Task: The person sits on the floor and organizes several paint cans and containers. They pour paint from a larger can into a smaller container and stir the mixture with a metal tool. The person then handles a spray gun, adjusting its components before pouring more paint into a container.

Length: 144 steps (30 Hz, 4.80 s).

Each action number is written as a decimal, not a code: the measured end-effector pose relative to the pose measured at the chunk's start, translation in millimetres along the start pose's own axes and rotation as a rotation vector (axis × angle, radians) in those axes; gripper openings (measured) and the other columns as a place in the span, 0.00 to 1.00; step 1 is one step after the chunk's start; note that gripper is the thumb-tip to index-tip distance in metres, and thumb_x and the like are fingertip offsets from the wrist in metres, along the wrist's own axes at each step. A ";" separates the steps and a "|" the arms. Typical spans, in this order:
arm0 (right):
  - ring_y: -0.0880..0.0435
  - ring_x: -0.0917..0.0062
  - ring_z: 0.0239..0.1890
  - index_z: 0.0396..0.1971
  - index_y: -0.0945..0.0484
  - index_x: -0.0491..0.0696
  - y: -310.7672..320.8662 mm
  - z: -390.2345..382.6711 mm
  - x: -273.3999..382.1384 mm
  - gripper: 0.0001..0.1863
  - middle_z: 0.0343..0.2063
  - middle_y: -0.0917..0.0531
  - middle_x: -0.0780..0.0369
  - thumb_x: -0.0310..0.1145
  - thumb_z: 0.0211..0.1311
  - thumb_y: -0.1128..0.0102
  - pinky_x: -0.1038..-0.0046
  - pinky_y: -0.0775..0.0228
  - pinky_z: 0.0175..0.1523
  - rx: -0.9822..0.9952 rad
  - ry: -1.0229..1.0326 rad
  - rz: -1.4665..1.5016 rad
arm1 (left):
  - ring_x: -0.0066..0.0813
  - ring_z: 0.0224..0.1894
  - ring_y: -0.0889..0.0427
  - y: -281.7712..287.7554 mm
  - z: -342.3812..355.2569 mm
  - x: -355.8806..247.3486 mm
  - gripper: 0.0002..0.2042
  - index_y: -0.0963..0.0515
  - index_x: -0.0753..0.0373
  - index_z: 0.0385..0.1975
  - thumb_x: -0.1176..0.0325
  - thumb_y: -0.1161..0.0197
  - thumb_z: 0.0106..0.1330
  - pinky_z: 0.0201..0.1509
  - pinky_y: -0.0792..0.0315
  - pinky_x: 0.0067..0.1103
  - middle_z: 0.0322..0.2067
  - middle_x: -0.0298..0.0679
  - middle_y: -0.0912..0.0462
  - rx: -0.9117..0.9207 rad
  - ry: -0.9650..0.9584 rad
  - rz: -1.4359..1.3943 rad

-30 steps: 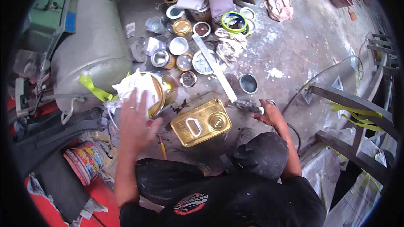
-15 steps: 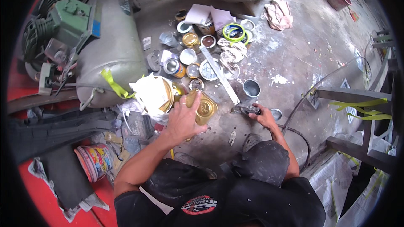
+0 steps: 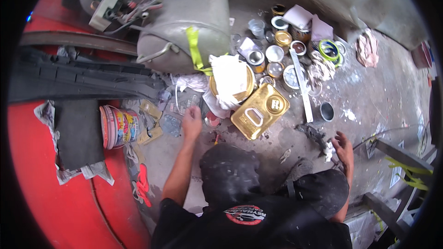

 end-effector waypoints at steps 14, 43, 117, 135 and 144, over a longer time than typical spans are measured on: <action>0.14 0.63 0.48 0.62 0.28 0.41 18.7 -49.9 83.4 0.28 0.48 0.16 0.48 0.39 0.67 0.36 0.64 0.22 0.53 0.081 0.075 -0.346 | 0.57 0.52 0.18 -88.9 46.6 59.9 0.22 0.16 0.61 0.45 0.49 0.34 0.60 0.54 0.24 0.44 0.47 0.54 0.16 0.159 0.463 0.315; 0.12 0.57 0.47 0.60 0.25 0.45 5.0 -76.9 132.3 0.29 0.47 0.14 0.50 0.42 0.61 0.32 0.61 0.22 0.51 0.167 0.194 -0.524 | 0.50 0.48 0.19 -25.2 19.0 -149.7 0.17 0.20 0.67 0.45 0.65 0.32 0.57 0.54 0.25 0.41 0.46 0.49 0.20 0.024 -0.442 0.241; 0.20 0.67 0.48 0.49 0.22 0.41 51.8 109.1 2.9 0.18 0.49 0.23 0.54 0.38 0.67 0.33 0.71 0.24 0.44 -0.929 0.197 0.241 | 0.09 0.30 0.30 -100.6 7.6 -464.0 0.15 0.24 0.60 0.30 0.55 0.39 0.74 0.35 0.34 0.15 0.28 0.24 0.26 0.559 -0.540 -0.604; 0.16 0.69 0.49 0.44 0.18 0.40 44.0 74.7 58.6 0.18 0.56 0.28 0.53 0.28 0.54 0.25 0.72 0.17 0.46 -0.813 0.287 0.392 | 0.54 0.48 0.18 -142.2 -149.0 -271.5 0.26 0.26 0.58 0.58 0.54 0.32 0.62 0.51 0.25 0.37 0.59 0.52 0.26 1.097 -1.193 0.938; 0.32 0.45 0.64 0.40 0.17 0.37 26.5 100.2 -11.2 0.18 0.62 0.32 0.39 0.20 0.44 0.34 0.56 0.37 0.68 -0.816 0.238 -0.326 | 0.58 0.61 0.28 -96.3 -103.2 -290.0 0.29 0.24 0.58 0.57 0.56 0.25 0.55 0.65 0.34 0.41 0.65 0.53 0.33 0.751 -1.182 0.687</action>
Point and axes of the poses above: each hand's wrist, its own z-axis towards the middle knuckle, its own y-axis out of the back of the hand, x = y × z, the point moved 3 cm from there along z, towards the middle knuckle
